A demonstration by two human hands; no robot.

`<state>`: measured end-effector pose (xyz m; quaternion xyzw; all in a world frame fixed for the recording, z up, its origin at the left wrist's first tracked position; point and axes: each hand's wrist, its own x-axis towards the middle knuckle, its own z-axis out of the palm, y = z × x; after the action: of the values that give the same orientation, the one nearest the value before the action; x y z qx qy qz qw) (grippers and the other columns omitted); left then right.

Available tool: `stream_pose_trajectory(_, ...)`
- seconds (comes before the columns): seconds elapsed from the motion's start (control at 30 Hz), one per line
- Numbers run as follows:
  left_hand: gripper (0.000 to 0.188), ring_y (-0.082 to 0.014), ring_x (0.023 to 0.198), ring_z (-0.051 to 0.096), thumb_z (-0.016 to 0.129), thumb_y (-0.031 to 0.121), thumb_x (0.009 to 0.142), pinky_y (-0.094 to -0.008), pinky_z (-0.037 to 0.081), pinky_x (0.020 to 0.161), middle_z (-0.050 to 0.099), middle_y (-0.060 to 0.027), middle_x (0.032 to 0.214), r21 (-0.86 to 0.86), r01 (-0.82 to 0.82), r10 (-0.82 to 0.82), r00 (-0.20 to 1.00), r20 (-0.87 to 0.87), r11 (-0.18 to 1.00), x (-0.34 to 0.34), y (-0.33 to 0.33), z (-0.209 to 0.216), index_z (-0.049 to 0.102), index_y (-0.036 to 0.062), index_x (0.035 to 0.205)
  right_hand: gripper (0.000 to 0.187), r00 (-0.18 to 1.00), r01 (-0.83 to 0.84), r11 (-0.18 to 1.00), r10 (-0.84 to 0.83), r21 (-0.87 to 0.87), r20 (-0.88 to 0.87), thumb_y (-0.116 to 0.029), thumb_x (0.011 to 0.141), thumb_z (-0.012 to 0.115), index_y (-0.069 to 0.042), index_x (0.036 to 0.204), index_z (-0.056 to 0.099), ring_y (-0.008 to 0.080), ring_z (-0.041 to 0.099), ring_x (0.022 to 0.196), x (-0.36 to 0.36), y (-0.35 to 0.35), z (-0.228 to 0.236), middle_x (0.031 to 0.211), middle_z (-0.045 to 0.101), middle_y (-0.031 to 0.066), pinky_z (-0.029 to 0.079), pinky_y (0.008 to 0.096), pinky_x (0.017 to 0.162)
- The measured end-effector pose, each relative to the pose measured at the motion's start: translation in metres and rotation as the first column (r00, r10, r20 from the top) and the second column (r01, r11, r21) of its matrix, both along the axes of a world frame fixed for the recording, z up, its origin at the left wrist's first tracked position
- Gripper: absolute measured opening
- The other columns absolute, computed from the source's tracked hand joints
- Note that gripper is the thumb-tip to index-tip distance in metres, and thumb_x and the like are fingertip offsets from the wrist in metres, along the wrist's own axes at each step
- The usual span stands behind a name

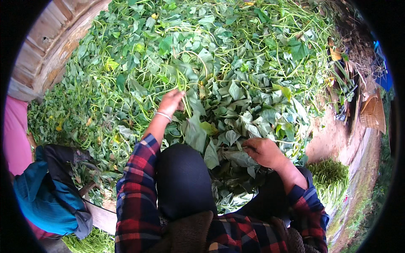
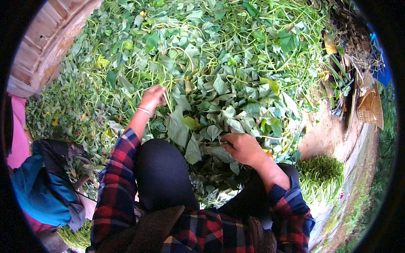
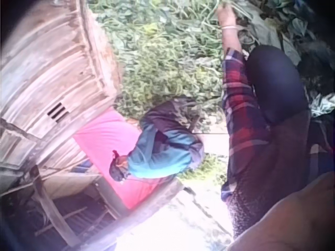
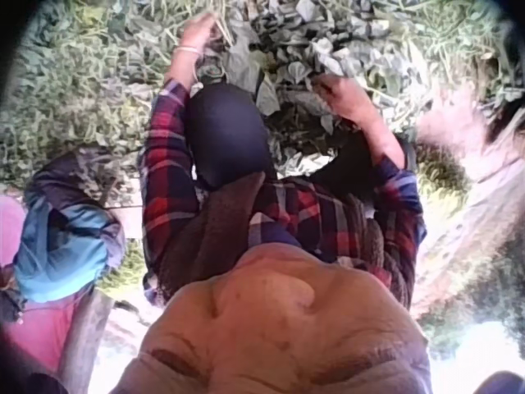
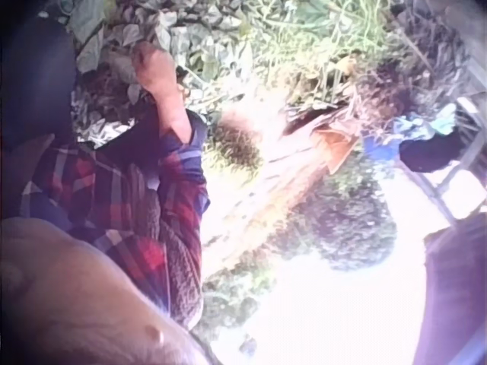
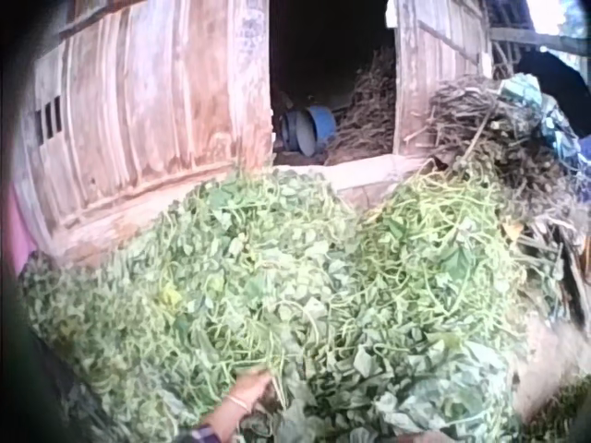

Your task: The person sits on the ground and sorts through a large pile of green leafy vegetables, picking up stems and leaves, separating them, and placing the sorted portions into a pile beside them.

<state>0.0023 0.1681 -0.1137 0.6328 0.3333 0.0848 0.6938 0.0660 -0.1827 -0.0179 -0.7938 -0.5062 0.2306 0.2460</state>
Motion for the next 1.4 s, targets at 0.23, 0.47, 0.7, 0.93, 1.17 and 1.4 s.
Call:
stream_pose_trajectory(0.23, 0.014, -0.0119, 0.057, 0.055, 0.056, 0.018, 0.088, -0.0258, 0.049, 0.052, 0.056, -0.0021, 0.071, -0.24, -0.103, 0.206, 0.866, 0.456, 0.965, -0.017, 0.003, 0.105, 0.053, 0.0072, 0.096, 0.019, 0.998, 0.017, 0.999, -0.019, 0.034, 0.057, -0.022, 0.08, 0.055, -0.008, 0.093, 0.062, 0.034, 0.06, 0.078, -0.003, -0.004, -0.001, 0.084, 0.063, 0.0138, 0.048, 0.0417, 0.067)
stream_pose_trajectory(0.47, 0.013, -0.0133, 0.065, 0.058, 0.056, 0.015, 0.089, -0.0294, 0.053, 0.059, 0.056, -0.0019, 0.079, -0.213, 0.012, 0.096, 0.868, 0.487, 0.977, -0.019, -0.044, 0.143, 0.052, 0.0042, 0.096, 0.022, 0.995, 0.102, 0.989, -0.103, 0.109, 0.008, -0.021, 0.08, 0.054, -0.009, 0.097, 0.062, 0.0352, 0.06, 0.08, -0.001, -0.009, 0.003, 0.087, 0.063, 0.016, 0.048, 0.0431, 0.071)
stream_pose_trajectory(0.7, 0.014, -0.0158, 0.064, 0.06, 0.054, 0.015, 0.089, -0.03, 0.054, 0.056, 0.056, -0.0055, 0.078, -0.238, 0.25, -0.182, 0.944, 0.277, 0.938, -0.02, -0.137, 0.146, 0.05, 0.003, 0.095, 0.048, 0.984, 0.171, 0.972, -0.161, 0.158, -0.075, -0.047, 0.08, 0.058, -0.013, 0.114, 0.052, 0.0356, 0.061, 0.078, -0.014, -0.009, 0.032, 0.081, 0.063, 0.0167, 0.047, 0.044, 0.071)
stream_pose_trajectory(0.93, 0.031, -0.0151, 0.076, 0.06, 0.049, 0.017, 0.092, -0.0276, 0.052, 0.064, 0.057, -0.0093, 0.096, -0.104, 0.348, -0.308, 0.909, 0.281, 0.932, -0.017, -0.16, 0.134, 0.048, 0.0012, 0.119, 0.032, 0.972, 0.23, 0.946, -0.236, 0.227, -0.003, -0.037, 0.083, 0.058, -0.006, 0.09, 0.058, 0.0365, 0.059, 0.063, -0.005, -0.003, 0.02, 0.067, 0.059, 0.0173, 0.048, 0.0448, 0.059)
stream_pose_trajectory(1.17, 0.021, -0.012, 0.063, 0.058, 0.05, 0.014, 0.09, -0.0233, 0.048, 0.056, 0.061, -0.0064, 0.077, 0.254, 0.502, -0.516, 0.857, -0.012, 0.827, -0.018, -0.139, 0.11, 0.057, -0.0011, 0.103, 0.032, 0.909, 0.416, 0.871, -0.399, 0.263, -0.117, -0.034, 0.085, 0.056, -0.003, 0.091, 0.06, 0.0323, 0.062, 0.068, 0.037, -0.012, 0.026, 0.074, 0.062, 0.0182, 0.05, 0.0397, 0.066)
stream_pose_trajectory(1.4, 0.015, -0.0252, 0.076, 0.062, 0.056, 0.009, 0.082, -0.0324, 0.049, 0.065, 0.063, -0.0106, 0.086, 0.827, -0.102, -0.281, 0.912, 0.3, 0.552, -0.026, -0.131, 0.113, 0.06, 0.0044, 0.096, 0.035, 0.966, -0.047, 0.996, 0.027, -0.072, -0.255, -0.034, 0.088, 0.049, -0.003, 0.101, 0.058, 0.0348, 0.059, 0.079, -0.006, -0.015, 0.021, 0.085, 0.061, 0.0204, 0.047, 0.0421, 0.074)
